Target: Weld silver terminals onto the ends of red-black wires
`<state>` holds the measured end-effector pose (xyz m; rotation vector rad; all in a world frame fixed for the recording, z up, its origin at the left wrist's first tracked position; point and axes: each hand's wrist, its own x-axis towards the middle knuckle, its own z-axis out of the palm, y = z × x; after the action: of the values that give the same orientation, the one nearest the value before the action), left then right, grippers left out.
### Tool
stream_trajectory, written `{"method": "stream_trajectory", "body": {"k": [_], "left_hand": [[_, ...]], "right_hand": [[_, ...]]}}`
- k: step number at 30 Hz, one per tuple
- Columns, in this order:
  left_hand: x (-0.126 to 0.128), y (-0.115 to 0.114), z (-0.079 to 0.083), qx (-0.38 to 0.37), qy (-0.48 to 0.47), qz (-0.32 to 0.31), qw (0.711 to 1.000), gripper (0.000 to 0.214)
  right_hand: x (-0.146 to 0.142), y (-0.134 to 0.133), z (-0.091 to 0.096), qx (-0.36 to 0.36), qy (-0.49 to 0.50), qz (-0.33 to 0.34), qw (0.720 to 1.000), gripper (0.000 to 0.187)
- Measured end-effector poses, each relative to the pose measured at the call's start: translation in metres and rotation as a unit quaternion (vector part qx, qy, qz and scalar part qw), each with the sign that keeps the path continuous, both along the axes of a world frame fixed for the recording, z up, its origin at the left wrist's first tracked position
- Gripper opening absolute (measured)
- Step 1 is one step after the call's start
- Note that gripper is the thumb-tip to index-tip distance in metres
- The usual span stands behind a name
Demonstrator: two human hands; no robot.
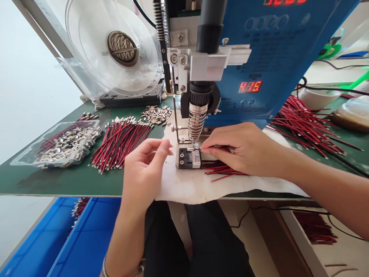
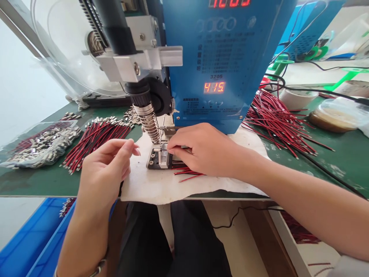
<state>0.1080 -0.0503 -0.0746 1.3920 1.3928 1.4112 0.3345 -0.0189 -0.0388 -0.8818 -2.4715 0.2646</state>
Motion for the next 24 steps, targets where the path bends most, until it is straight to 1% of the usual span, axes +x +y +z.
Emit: {"method": "stream_trajectory", "body": {"k": [2,5,7,10,15,20,24], "left_hand": [[-0.0076,-0.0004,0.0008,-0.026,0.012,-0.035,0.999,0.026],[-0.0109,-0.0031,0.0034,-0.055,0.066,-0.071,0.994,0.028],[-0.0091,-0.0054,0.0055,-0.060,0.094,-0.072,0.991,0.030],[-0.0061,-0.0079,0.0073,-0.051,0.110,-0.061,0.991,0.031],[-0.0055,-0.0084,0.0072,-0.050,0.114,-0.061,0.990,0.032],[-0.0056,-0.0072,0.0058,-0.051,0.117,-0.058,0.990,0.033],[-0.0054,-0.0067,0.0059,-0.045,0.115,-0.057,0.991,0.032]], "right_hand": [[0.0000,0.0006,-0.0007,0.000,-0.003,-0.003,1.000,0.025],[0.0007,0.0021,-0.0030,0.010,0.001,-0.006,1.000,0.025],[0.0014,0.0029,-0.0045,0.018,0.002,-0.008,1.000,0.026],[0.0017,0.0023,-0.0048,0.022,0.000,-0.004,1.000,0.026],[0.0003,-0.0004,-0.0012,0.006,-0.012,-0.013,1.000,0.026],[-0.0003,0.0006,-0.0010,0.015,-0.017,-0.009,1.000,0.026],[-0.0016,-0.0003,0.0012,-0.001,-0.035,-0.017,0.999,0.026]]}}
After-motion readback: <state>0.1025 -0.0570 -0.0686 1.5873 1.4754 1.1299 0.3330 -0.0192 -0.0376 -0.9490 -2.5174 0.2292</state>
